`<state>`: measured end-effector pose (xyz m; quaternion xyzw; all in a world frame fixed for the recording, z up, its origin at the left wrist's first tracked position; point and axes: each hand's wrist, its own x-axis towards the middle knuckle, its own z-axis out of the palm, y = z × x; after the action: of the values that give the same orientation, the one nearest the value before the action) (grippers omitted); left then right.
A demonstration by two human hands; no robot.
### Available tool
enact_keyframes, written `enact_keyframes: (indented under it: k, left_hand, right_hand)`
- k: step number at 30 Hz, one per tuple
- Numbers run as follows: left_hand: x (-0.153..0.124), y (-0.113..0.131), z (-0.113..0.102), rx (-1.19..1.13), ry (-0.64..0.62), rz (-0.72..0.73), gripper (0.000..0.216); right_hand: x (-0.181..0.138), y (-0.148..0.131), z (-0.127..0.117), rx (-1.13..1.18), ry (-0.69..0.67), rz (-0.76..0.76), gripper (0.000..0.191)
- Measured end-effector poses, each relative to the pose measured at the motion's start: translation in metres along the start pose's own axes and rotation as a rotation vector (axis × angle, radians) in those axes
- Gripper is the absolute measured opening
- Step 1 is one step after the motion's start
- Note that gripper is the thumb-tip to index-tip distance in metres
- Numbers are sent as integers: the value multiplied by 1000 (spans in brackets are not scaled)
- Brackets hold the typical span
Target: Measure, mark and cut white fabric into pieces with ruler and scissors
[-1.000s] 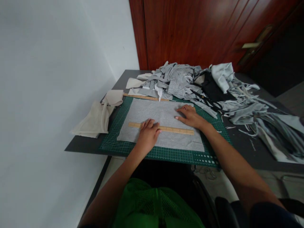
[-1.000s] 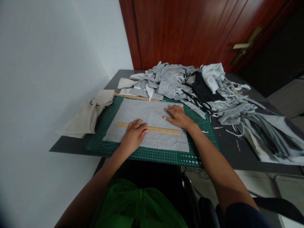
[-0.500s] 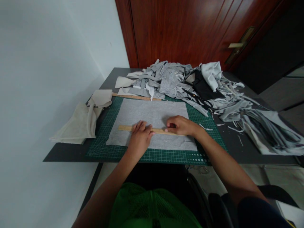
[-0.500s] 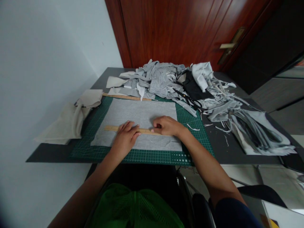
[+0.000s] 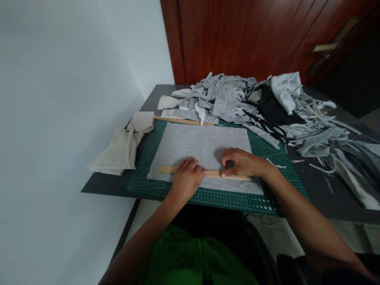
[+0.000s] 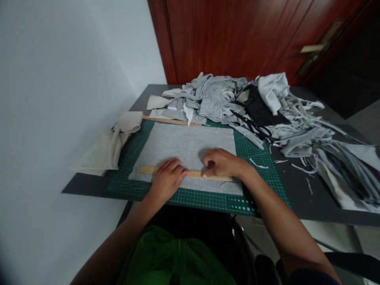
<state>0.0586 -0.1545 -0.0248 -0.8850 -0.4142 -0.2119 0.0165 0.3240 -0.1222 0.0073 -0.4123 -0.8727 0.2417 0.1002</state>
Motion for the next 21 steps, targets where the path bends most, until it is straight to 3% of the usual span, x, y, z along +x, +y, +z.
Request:
enact_keyframes:
  k: [8, 21]
  left_hand:
    - [-9, 2, -3, -136, -70, -63, 14]
    - [-24, -1, -12, -333, -112, -169, 10]
  right_hand:
    - [-8, -4, 7, -1, -63, 60, 31]
    - [-9, 2, 10, 8, -44, 48, 38]
